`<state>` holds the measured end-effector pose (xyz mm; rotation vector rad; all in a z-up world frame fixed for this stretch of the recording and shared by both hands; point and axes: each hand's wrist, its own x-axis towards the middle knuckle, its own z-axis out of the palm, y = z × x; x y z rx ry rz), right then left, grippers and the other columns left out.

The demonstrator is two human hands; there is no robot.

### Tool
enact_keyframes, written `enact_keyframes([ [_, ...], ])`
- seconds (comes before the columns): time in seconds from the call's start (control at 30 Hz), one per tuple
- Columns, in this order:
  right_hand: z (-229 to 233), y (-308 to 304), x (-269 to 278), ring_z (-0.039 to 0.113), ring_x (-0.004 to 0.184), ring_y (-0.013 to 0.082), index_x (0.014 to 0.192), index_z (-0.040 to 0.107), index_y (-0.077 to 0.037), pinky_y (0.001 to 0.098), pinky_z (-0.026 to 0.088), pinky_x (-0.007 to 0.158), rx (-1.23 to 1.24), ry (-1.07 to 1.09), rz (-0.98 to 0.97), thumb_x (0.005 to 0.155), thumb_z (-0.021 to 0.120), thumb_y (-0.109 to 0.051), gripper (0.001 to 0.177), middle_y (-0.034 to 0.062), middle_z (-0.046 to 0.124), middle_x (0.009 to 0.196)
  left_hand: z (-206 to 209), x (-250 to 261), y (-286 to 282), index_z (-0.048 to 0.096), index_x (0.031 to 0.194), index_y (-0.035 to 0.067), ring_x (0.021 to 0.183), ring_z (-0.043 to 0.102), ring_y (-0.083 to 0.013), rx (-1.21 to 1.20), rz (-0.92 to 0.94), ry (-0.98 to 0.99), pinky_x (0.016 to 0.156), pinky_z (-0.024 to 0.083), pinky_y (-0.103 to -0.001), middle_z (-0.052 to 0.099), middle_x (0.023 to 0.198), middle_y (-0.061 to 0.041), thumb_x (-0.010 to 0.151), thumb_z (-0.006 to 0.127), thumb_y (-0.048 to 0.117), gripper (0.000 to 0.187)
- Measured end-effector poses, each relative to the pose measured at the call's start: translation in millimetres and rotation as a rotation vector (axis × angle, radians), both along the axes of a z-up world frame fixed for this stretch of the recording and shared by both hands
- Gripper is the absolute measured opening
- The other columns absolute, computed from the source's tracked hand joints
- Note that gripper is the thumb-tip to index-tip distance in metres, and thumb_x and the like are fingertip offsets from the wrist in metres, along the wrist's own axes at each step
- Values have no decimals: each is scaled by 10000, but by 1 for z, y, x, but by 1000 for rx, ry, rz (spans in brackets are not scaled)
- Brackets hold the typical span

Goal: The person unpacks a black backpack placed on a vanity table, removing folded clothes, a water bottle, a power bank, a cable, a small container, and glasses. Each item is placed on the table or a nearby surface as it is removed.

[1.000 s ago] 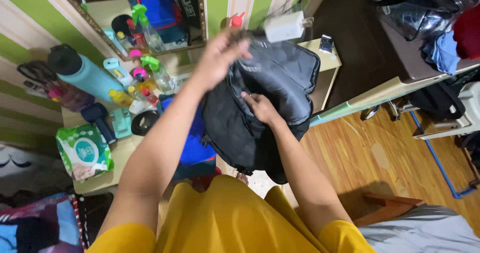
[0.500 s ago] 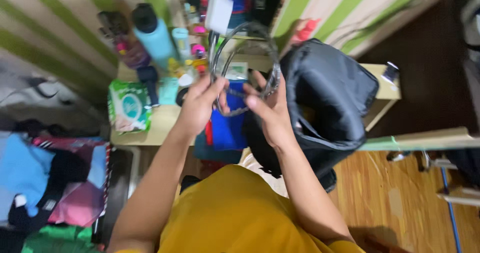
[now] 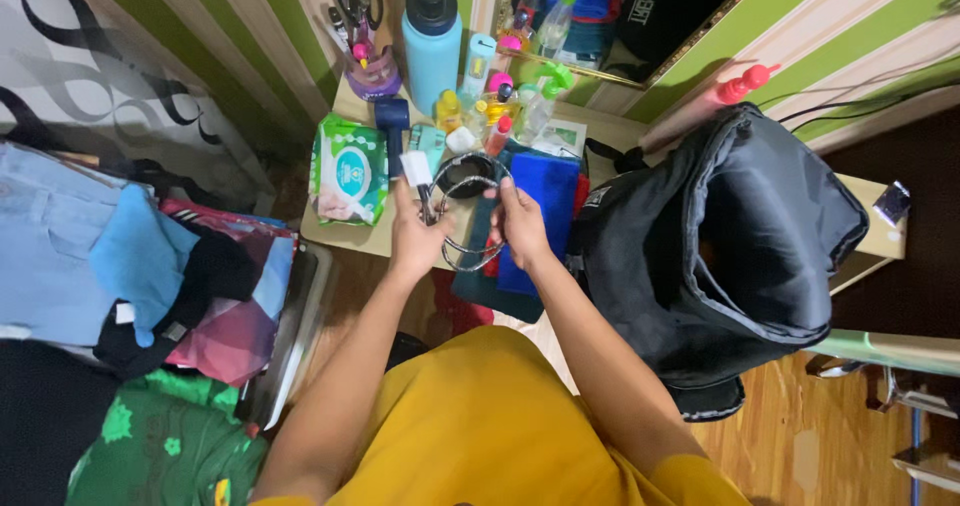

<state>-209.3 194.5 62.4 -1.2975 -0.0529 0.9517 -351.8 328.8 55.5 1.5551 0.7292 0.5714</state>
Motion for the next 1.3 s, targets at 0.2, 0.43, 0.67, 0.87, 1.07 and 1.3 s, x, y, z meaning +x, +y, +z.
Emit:
enact_keyframes([
  [0.2,-11,12,0,618,475,159,1439,361,-188,320,494,397,-89,-248,-116,882,691,-257,650,-8,617,793,-43,-10,45,665,1230,12,745,679,-199,46,-259,133,701,562,-340,714,904,-111,964,723,158,309],
  [0.43,-22,31,-7,663,836,98,1293,662,-47,279,556,772,-183,-819,330,901,792,-177,433,35,744,948,-29,-22,122,542,1361,11,947,634,-271,465,-463,265,811,507,-416,676,1060,-195,1007,653,278,457],
  [0.67,-28,46,-19,648,777,117,1286,657,-32,296,548,744,-276,-729,363,931,731,-232,413,53,726,945,7,31,223,610,1293,94,807,589,-207,243,-654,558,738,509,-386,674,901,-106,1035,594,357,368],
  [0.87,-26,26,-28,642,744,130,1292,645,-42,310,546,706,-364,-643,405,920,719,-233,424,68,726,939,-12,71,251,612,1285,105,919,652,-284,443,-748,681,794,514,-423,710,1000,-146,989,639,352,386],
  [1.07,-26,4,-39,656,748,136,1285,658,-59,306,561,732,-438,-684,397,906,737,-209,416,78,728,967,-6,65,225,597,1251,71,1042,654,-435,838,-621,748,868,520,-529,690,1115,-218,905,728,229,402],
  [1.3,-12,-1,-39,646,754,141,1278,660,-61,297,570,736,-356,-737,301,899,731,-150,396,76,735,1008,17,53,205,641,1147,109,1000,644,-456,916,-456,417,827,520,-537,620,1169,-177,864,765,81,310],
])
